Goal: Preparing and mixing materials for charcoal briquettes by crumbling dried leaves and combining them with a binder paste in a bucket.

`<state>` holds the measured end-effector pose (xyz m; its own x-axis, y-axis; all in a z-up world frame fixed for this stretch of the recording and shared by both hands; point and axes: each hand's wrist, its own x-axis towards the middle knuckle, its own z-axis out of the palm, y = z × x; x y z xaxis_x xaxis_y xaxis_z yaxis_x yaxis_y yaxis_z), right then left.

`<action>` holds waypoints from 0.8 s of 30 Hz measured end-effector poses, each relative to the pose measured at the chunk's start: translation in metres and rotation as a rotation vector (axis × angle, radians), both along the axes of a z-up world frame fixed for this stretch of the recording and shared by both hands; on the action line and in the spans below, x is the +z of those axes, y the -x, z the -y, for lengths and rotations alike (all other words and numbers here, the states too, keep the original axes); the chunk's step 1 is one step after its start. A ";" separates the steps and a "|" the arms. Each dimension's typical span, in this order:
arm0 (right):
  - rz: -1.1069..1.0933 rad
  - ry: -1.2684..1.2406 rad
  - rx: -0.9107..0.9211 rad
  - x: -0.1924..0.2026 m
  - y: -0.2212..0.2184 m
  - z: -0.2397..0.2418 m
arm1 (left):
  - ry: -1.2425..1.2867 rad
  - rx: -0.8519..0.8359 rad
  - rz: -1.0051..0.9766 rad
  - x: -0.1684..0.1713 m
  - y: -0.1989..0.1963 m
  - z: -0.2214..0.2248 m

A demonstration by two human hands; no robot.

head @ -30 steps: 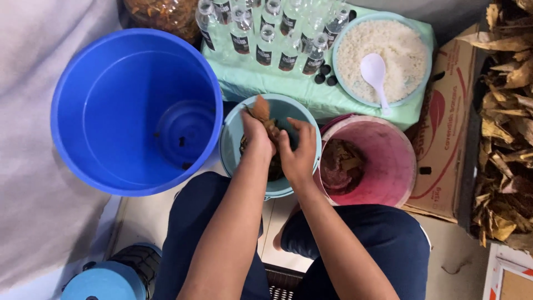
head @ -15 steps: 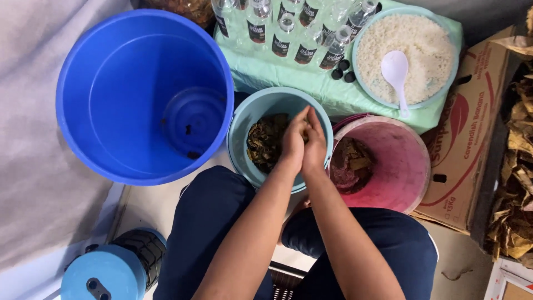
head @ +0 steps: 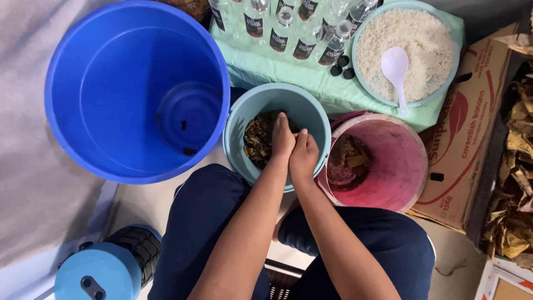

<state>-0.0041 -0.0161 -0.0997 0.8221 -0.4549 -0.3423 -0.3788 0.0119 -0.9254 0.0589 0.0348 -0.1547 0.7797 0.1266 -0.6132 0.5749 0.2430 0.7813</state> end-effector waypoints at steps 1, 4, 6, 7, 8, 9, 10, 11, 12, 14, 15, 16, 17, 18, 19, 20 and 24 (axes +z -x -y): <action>-0.005 0.004 -0.001 0.008 0.003 0.001 | 0.004 -0.001 -0.005 -0.006 0.007 0.002; 0.017 0.057 0.073 0.036 -0.003 0.000 | 0.077 0.029 0.038 -0.003 0.010 0.002; 0.035 0.035 0.170 0.056 -0.004 -0.002 | 0.243 -0.086 -0.009 0.022 0.016 -0.003; 0.033 0.032 0.171 0.057 -0.004 -0.002 | 0.241 -0.086 -0.011 0.027 0.020 -0.006; 0.042 0.016 0.200 0.058 -0.006 -0.002 | 0.252 -0.051 -0.050 0.033 0.020 -0.008; 0.051 0.000 0.230 0.059 -0.008 -0.001 | 0.262 -0.016 -0.090 0.040 0.021 -0.010; 0.050 -0.003 0.231 0.057 -0.009 0.000 | 0.260 -0.014 -0.091 0.039 0.021 -0.011; 0.029 0.026 0.284 0.054 -0.009 0.002 | 0.263 0.001 -0.106 0.039 0.021 -0.011; 0.006 0.054 0.338 0.052 -0.009 0.004 | 0.268 0.018 -0.123 0.039 0.021 -0.011; -0.026 0.098 0.419 0.043 -0.011 0.010 | 0.268 0.034 -0.171 0.044 0.026 -0.012; -0.056 0.145 0.497 0.039 -0.012 0.014 | 0.269 0.047 -0.216 0.047 0.028 -0.011; -0.054 0.145 0.498 0.035 -0.014 0.018 | 0.268 0.047 -0.214 0.021 0.028 -0.009; -0.038 0.191 0.520 0.030 -0.015 0.023 | 0.319 0.021 -0.198 -0.006 0.029 -0.007; -0.023 0.237 0.541 0.025 -0.016 0.027 | 0.370 -0.006 -0.184 -0.032 0.030 -0.004; -0.022 0.236 0.541 0.024 -0.015 0.026 | 0.369 -0.007 -0.183 -0.024 0.032 -0.002; -0.006 0.200 0.534 0.023 -0.015 0.024 | 0.421 0.040 -0.240 -0.016 0.032 0.000; 0.058 0.050 0.506 0.018 -0.013 0.014 | 0.462 0.072 -0.280 0.008 0.035 0.000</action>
<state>0.0088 -0.0304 -0.0817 0.9606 -0.0098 -0.2777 -0.2737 -0.2046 -0.9398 0.0241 0.0349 -0.1471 0.5778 -0.1587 -0.8006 0.7152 0.5711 0.4029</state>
